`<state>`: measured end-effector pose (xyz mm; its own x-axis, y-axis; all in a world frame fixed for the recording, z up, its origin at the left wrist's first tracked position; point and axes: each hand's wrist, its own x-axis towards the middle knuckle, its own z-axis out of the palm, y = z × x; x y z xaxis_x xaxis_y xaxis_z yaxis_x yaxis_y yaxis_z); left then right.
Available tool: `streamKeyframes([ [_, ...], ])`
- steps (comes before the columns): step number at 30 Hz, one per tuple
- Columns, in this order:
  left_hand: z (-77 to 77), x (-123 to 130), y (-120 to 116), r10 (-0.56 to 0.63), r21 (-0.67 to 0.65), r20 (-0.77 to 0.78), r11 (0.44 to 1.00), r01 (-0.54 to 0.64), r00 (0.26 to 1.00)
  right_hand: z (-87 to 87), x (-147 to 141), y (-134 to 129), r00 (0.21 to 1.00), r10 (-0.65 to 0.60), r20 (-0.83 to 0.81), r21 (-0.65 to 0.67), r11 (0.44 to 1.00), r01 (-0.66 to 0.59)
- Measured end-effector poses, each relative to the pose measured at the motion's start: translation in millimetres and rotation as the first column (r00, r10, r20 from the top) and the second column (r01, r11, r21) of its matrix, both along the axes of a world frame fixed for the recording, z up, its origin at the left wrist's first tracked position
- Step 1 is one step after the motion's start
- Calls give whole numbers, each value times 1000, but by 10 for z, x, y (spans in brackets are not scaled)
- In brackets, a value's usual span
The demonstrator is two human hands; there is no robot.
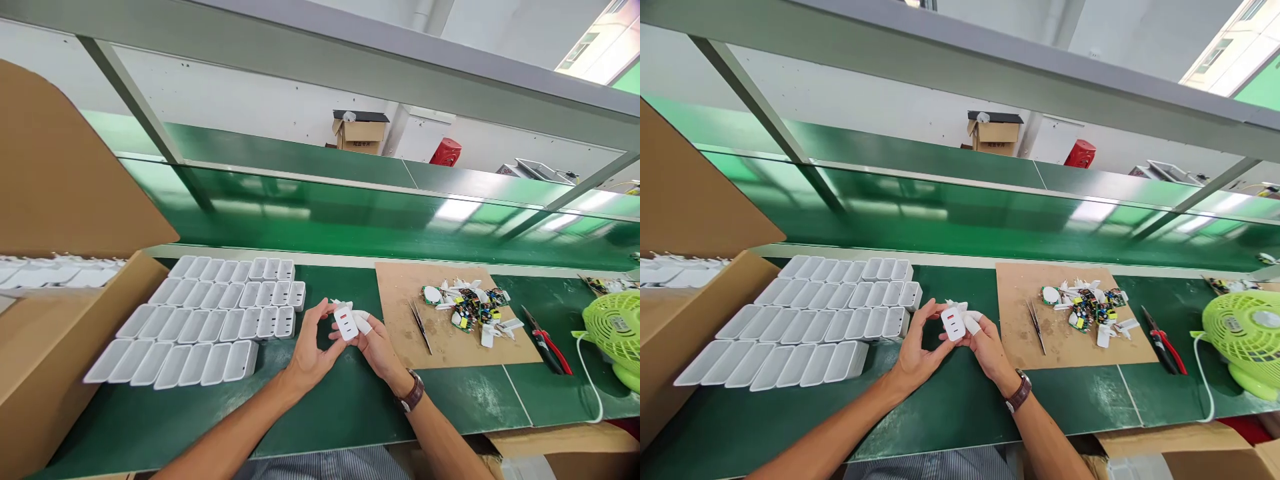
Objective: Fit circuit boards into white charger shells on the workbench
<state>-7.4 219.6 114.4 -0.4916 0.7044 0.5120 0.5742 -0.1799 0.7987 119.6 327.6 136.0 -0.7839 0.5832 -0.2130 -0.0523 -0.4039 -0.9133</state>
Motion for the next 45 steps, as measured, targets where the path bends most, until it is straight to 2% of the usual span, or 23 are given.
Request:
streamKeyframes([
  [2, 13, 1, -3, -12, -27, 21, 1000, 13, 1000, -41, 15, 13, 997, -69, 21, 138, 988, 65],
  [3, 20, 2, -6, -20, -46, 34, 999, 21, 999, -64, 29, 22, 993, -121, 18, 249, 962, 113],
  [4, 27, 3, -9, -27, -66, 46, 997, 30, 999, -87, 46, 34, 984, -181, 5, 385, 908, 165],
  [5, 34, 4, -11, -32, -83, 57, 996, 36, 998, -107, 65, 49, 971, -238, -17, 531, 821, 211],
  [6, 42, 4, -13, -33, -95, 64, 995, 39, 997, -123, 86, 66, 960, -276, -48, 669, 705, 236],
  [8, 62, 0, -13, -31, -106, 67, 994, 38, 997, -140, 123, 103, 959, -267, -97, 863, 457, 214],
  [9, 74, -4, -10, -29, -109, 62, 993, 35, 998, -140, 136, 119, 968, -230, -101, 916, 358, 181],
  [10, 88, -8, -7, -28, -111, 54, 993, 34, 998, -135, 146, 131, 977, -189, -96, 946, 289, 149],
  [12, 119, -19, -1, -35, -103, 31, 994, 38, 999, -119, 153, 136, 986, -148, -75, 968, 227, 107],
  [14, 144, -31, 3, -61, -96, 8, 993, 62, 998, -107, 154, 117, 980, -196, -42, 964, 248, 91],
  [16, 154, -47, 7, -100, -90, -16, 991, 99, 995, -116, 153, 88, 962, -273, 15, 933, 350, 84],
  [18, 145, -67, 18, -136, -70, -51, 989, 133, 989, -150, 154, 70, 951, -295, 88, 869, 490, 72],
  [19, 136, -78, 28, -154, -50, -72, 987, 151, 985, -174, 156, 69, 955, -271, 121, 835, 547, 49],
  [21, 115, -99, 56, -193, -21, -100, 981, 192, 976, -225, 165, 82, 969, -180, 167, 795, 607, -24],
  [24, 96, -120, 104, -226, -46, -97, 974, 223, 969, -274, 184, 104, 973, -116, 202, 782, 617, -89],
  [26, 97, -126, 127, -188, -57, -120, 982, 183, 975, -278, 191, 100, 972, -123, 201, 781, 618, -83],
  [29, 115, -136, 143, -115, -13, -213, 993, 115, 970, -253, 181, 91, 968, -92, 234, 788, 602, -133],
  [32, 141, -152, 147, -126, 21, -299, 990, 139, 946, -207, 153, 126, 956, -7, 292, 776, 586, -233],
  [35, 166, -163, 144, -134, 31, -351, 987, 155, 927, -146, 133, 189, 951, 75, 301, 723, 632, -278],
  [37, 183, -158, 136, -132, 39, -382, 987, 159, 915, -105, 127, 208, 948, 81, 309, 703, 651, -285],
  [41, 236, -118, 108, -138, 40, -457, 984, 175, 878, -46, 113, 171, 932, 15, 363, 741, 602, -298],
  [45, 327, -86, 90, -105, 12, -505, 992, 129, 857, 6, 105, 139, 901, 33, 433, 722, 585, -369],
])
